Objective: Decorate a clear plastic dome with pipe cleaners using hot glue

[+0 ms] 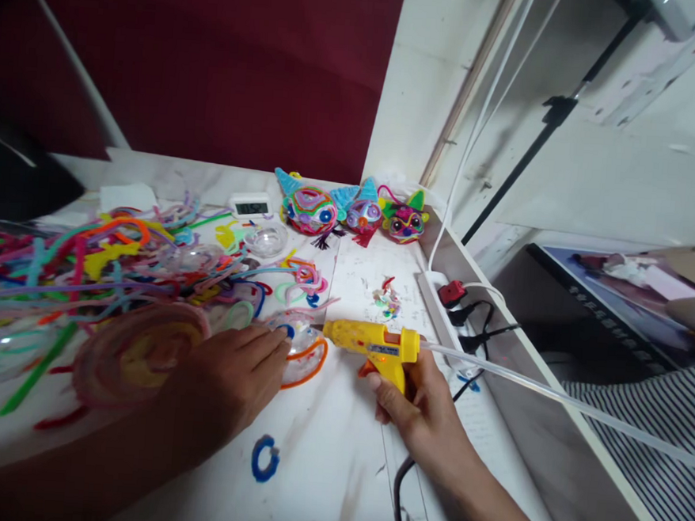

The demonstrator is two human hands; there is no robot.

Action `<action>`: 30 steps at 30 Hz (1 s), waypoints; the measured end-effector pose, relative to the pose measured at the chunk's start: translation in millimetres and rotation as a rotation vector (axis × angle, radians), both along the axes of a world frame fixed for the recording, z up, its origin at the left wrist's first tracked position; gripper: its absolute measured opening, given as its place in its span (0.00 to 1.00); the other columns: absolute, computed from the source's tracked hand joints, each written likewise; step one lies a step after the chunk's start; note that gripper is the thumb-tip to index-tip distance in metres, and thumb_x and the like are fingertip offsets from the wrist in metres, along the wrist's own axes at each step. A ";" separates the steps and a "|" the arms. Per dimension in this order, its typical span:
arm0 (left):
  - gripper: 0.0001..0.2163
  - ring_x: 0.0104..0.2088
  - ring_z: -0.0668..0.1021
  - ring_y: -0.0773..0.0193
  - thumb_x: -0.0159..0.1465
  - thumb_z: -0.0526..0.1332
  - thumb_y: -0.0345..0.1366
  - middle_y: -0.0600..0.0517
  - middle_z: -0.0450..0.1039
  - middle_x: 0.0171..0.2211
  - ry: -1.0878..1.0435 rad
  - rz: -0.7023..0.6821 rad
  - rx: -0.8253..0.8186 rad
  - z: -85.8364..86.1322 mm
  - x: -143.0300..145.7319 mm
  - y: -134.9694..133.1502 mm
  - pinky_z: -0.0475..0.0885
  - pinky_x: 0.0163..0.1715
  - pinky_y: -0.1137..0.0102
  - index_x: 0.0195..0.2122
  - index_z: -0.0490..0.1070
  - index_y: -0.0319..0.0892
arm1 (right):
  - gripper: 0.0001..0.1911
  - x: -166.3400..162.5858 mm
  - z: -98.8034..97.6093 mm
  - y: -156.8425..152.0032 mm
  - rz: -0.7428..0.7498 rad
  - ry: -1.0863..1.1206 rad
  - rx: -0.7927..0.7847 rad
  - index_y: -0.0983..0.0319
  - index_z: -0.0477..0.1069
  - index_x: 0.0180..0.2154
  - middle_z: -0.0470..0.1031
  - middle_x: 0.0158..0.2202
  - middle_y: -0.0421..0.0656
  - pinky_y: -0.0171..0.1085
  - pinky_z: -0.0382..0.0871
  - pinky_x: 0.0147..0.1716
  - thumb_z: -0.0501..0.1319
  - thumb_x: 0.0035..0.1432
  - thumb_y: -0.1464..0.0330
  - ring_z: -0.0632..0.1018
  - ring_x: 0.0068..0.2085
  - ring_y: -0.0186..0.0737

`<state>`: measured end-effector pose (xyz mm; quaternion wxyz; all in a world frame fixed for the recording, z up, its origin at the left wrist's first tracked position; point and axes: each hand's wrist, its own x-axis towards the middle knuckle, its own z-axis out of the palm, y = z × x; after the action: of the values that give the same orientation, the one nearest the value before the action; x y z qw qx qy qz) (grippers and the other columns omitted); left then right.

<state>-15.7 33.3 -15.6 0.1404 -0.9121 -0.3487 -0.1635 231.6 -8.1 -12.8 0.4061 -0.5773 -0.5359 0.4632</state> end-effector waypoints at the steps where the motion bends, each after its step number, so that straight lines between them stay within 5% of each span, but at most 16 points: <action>1: 0.08 0.38 0.76 0.54 0.63 0.54 0.25 0.44 0.74 0.32 -0.002 0.000 -0.024 3.1 -0.2 0.1 0.74 0.37 0.61 0.32 0.72 0.37 | 0.16 0.0 0.3 0.1 0.000 0.002 -0.001 0.58 0.63 0.40 0.71 0.27 0.38 0.33 0.65 0.20 0.64 0.58 0.57 0.71 0.23 0.33; 11: 0.10 0.38 0.78 0.53 0.63 0.53 0.26 0.43 0.77 0.38 -0.061 0.066 -0.074 33.6 -17.4 16.9 0.74 0.37 0.59 0.36 0.75 0.37 | 0.16 3.5 -2.5 -0.5 -0.019 -0.012 0.009 0.59 0.64 0.40 0.71 0.25 0.38 0.32 0.63 0.19 0.64 0.57 0.58 0.71 0.22 0.33; 19: 0.21 0.58 0.71 0.52 0.65 0.54 0.32 0.39 0.68 0.59 0.043 -0.031 -0.155 20.0 -19.3 6.6 0.67 0.56 0.59 0.59 0.65 0.33 | 0.17 3.5 -1.3 0.0 -0.011 0.012 0.006 0.59 0.63 0.41 0.74 0.31 0.41 0.33 0.65 0.19 0.64 0.57 0.57 0.72 0.23 0.33; 30: 0.24 0.62 0.66 0.51 0.66 0.56 0.40 0.39 0.61 0.63 0.083 0.004 -0.230 14.2 -13.2 2.1 0.64 0.58 0.58 0.60 0.63 0.34 | 0.16 3.0 -2.0 -0.5 0.017 0.057 0.004 0.58 0.60 0.44 0.74 0.38 0.43 0.33 0.69 0.22 0.63 0.60 0.59 0.72 0.25 0.32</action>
<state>-28.9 35.5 -1.4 0.0494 -0.9276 -0.3607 -0.0840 234.6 -8.6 -14.8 0.4185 -0.5583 -0.5301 0.4818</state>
